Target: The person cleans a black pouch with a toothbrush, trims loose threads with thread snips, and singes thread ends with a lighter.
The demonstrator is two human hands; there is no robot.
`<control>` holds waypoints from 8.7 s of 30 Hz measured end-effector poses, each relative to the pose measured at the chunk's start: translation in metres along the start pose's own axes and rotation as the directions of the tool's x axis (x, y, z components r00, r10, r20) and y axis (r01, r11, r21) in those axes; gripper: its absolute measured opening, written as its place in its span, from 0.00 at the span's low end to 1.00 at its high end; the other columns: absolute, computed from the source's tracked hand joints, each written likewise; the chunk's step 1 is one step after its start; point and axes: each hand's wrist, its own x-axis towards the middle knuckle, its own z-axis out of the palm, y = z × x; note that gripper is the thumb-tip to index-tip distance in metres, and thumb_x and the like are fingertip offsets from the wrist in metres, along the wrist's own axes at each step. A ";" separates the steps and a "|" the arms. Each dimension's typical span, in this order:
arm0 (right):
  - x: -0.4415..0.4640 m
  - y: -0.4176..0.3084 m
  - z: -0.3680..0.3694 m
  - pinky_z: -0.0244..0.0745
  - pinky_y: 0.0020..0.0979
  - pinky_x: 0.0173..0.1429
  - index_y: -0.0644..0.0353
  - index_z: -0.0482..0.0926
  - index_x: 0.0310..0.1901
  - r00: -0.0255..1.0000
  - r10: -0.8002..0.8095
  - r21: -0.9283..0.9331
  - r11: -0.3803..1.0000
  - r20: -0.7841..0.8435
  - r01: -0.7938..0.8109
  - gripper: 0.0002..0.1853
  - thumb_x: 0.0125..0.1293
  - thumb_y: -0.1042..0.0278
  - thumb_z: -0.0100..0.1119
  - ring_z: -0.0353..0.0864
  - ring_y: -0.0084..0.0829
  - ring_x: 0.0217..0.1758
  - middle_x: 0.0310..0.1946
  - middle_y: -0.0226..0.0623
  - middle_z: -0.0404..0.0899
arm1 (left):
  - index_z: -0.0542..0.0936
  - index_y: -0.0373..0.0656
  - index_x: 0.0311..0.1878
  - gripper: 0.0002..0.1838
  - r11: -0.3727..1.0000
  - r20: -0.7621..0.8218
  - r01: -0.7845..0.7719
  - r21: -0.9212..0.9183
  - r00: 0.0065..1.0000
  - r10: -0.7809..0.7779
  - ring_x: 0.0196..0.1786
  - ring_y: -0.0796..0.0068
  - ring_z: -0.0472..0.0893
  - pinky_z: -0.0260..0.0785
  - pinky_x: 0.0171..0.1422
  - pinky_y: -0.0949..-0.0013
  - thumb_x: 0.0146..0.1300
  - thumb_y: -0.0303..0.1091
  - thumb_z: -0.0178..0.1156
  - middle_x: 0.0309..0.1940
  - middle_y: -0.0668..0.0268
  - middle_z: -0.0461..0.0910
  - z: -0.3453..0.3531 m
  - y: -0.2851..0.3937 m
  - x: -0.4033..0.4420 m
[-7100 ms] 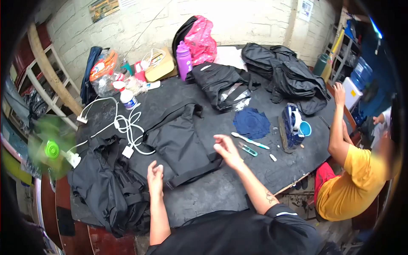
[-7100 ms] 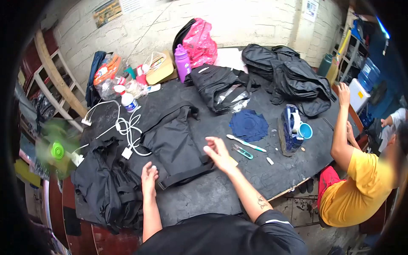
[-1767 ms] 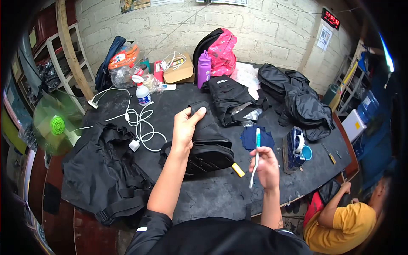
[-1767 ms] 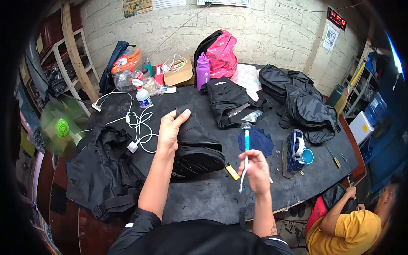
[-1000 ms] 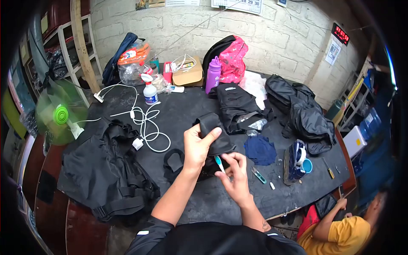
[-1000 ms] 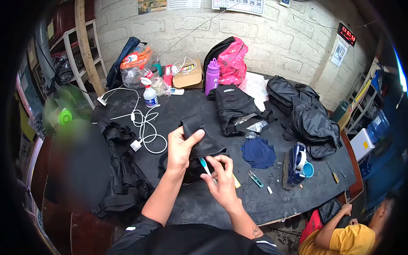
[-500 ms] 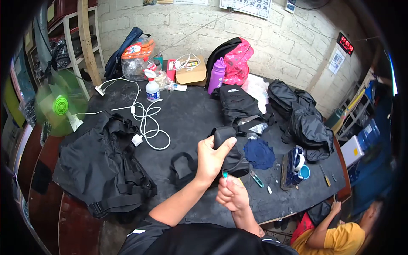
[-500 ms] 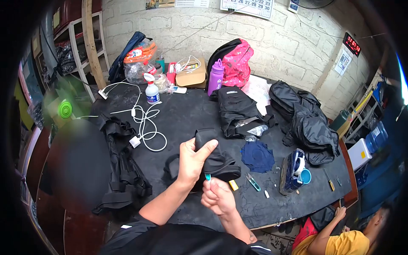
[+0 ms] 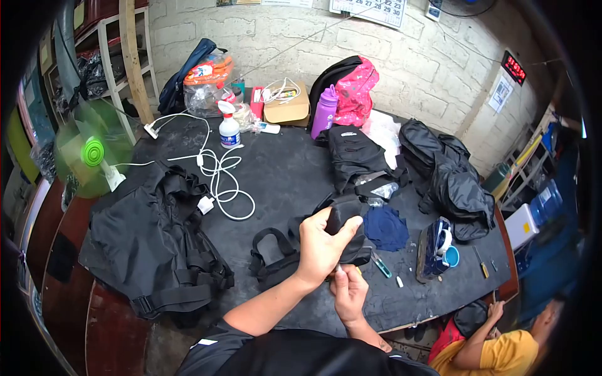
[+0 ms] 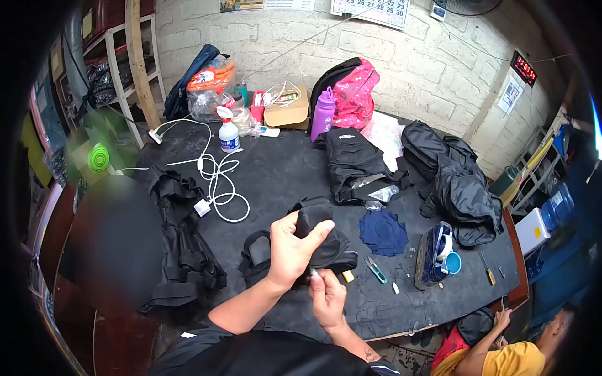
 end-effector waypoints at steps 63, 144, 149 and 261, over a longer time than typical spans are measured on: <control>0.027 -0.026 -0.006 0.48 0.18 0.16 0.63 0.66 0.33 0.814 0.109 0.769 0.276 0.571 -0.577 0.15 0.74 0.60 0.39 0.52 0.13 0.10 0.12 0.21 0.57 | 0.79 0.29 0.36 0.20 0.964 -0.172 -0.246 -0.105 0.959 0.226 0.31 0.78 0.80 0.74 0.39 0.74 0.69 0.42 0.52 0.31 0.61 0.83 -0.011 -0.014 0.004; 0.108 -0.044 -0.090 0.76 0.36 0.38 0.67 0.69 0.43 0.975 -0.146 0.693 0.721 0.165 -0.010 0.15 0.67 0.61 0.43 0.80 0.42 0.34 0.40 0.59 0.75 | 0.59 0.33 0.67 0.27 0.510 0.519 0.532 -0.676 0.835 -0.182 0.65 0.54 0.68 0.60 0.69 0.56 0.73 0.43 0.31 0.63 0.47 0.66 -0.055 0.018 0.081; 0.079 -0.051 -0.043 0.64 0.19 0.33 0.61 0.63 0.47 0.983 -0.129 0.027 0.992 0.127 0.127 0.12 0.64 0.80 0.49 0.69 0.18 0.28 0.33 0.40 0.77 | 0.50 0.40 0.71 0.28 0.466 0.542 0.530 -0.709 0.831 -0.121 0.66 0.51 0.66 0.60 0.69 0.53 0.74 0.44 0.29 0.66 0.44 0.60 -0.055 0.014 0.079; 0.084 0.001 -0.063 0.56 0.19 0.23 0.61 0.78 0.31 0.963 0.120 0.100 0.990 -0.242 -0.099 0.11 0.61 0.62 0.62 0.64 0.16 0.19 0.20 0.25 0.69 | 0.41 0.68 0.73 0.27 0.531 0.521 0.445 -0.722 0.853 -0.007 0.59 0.42 0.71 0.63 0.64 0.45 0.73 0.55 0.25 0.60 0.35 0.63 -0.061 0.043 0.064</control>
